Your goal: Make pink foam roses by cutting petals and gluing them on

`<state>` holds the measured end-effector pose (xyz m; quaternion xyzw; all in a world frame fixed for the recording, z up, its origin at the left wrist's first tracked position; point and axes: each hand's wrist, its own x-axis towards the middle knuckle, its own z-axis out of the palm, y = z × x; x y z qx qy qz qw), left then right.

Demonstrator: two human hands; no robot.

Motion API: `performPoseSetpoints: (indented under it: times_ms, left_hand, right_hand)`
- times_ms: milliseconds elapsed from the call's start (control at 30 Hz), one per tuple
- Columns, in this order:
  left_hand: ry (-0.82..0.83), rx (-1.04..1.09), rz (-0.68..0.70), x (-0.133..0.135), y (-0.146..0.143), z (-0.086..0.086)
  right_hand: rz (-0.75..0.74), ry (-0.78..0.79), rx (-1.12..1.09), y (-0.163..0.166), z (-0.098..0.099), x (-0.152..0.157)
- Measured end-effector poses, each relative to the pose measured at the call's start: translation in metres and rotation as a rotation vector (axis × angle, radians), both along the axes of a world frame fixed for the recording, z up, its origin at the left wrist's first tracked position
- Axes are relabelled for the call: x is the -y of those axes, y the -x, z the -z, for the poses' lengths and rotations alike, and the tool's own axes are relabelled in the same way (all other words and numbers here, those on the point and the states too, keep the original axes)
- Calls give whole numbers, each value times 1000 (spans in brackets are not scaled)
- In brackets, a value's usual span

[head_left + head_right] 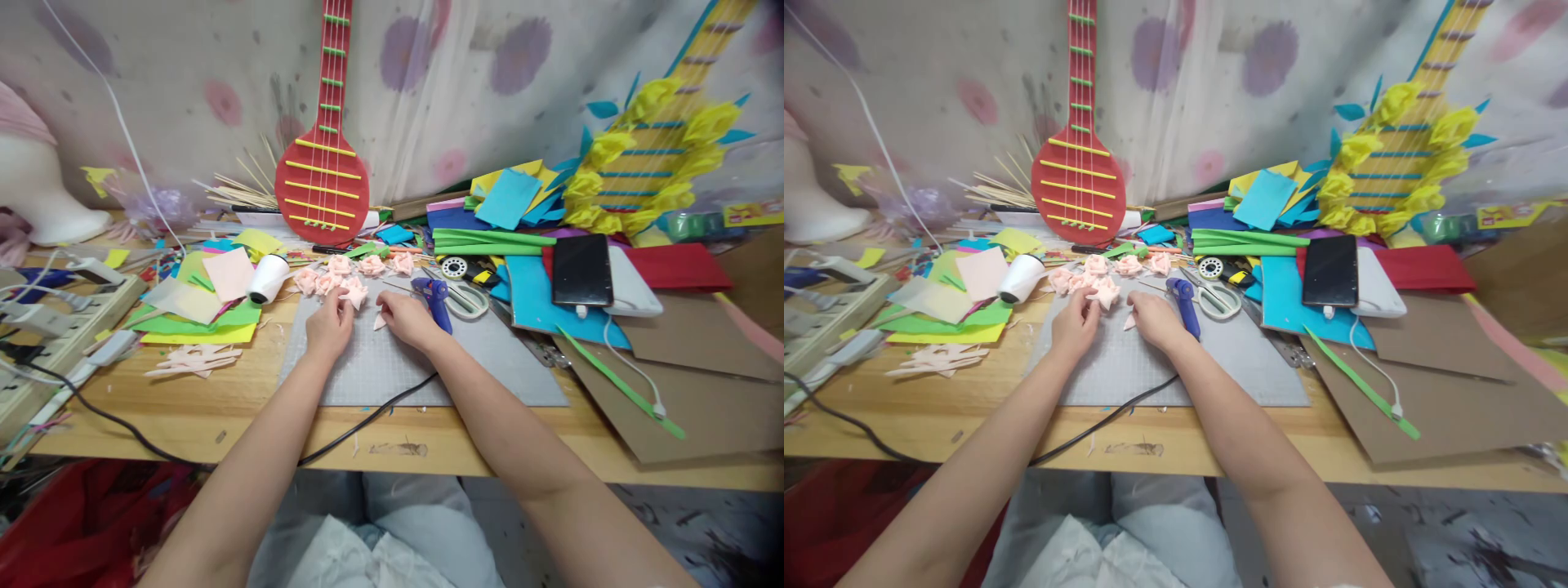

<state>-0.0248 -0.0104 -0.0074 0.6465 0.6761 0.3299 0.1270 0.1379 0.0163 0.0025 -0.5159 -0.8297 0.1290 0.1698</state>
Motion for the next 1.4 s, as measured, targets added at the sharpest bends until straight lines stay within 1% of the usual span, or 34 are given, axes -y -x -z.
performPoseSetpoints:
  times_ms: [67, 200, 400, 533, 667, 733, 800, 933, 1033, 1133, 1233, 1300, 1400]
  left_hand:
    - [-36, -11, -7, 0, 0, 1]
    - [-79, -30, 34, 1, -1, 1]
    - [-51, -68, 37, 0, -1, 0]
    - [-51, -65, 138, 2, -2, -1]
    - [-55, 12, 262, 7, -2, -2]
    - [-34, 38, 321, 8, -2, -2]
    - [-2, 33, 347, 9, -3, -2]
    - [62, -10, 352, 7, -6, -1]
    - [67, -27, 382, 7, -7, 0]
    - [69, -32, 389, 8, -7, -1]
    - [78, -21, 382, 8, -7, -1]
    - [69, 28, 363, 7, -7, 0]
    - [8, 203, 307, 2, -6, 5]
  right_hand:
    - [-13, 2, -7, -1, -1, 1]
    - [-60, 25, -25, -2, -1, 1]
    - [-21, -5, -20, -2, 3, -3]
    - [-3, -19, -18, -2, 4, -2]
    - [-5, -29, -3, -2, 5, -2]
    - [2, -27, -3, -2, 4, -2]
    - [11, -12, -18, -2, 4, -1]
    - [28, 30, -94, -2, 4, -1]
    - [47, 36, -161, -2, 4, -1]
    - [78, 18, -222, -1, 5, -2]
    - [125, -21, -337, 0, 5, -3]
    - [146, -60, -440, 1, 4, -3]
    - [165, -95, -562, 4, 2, -1]
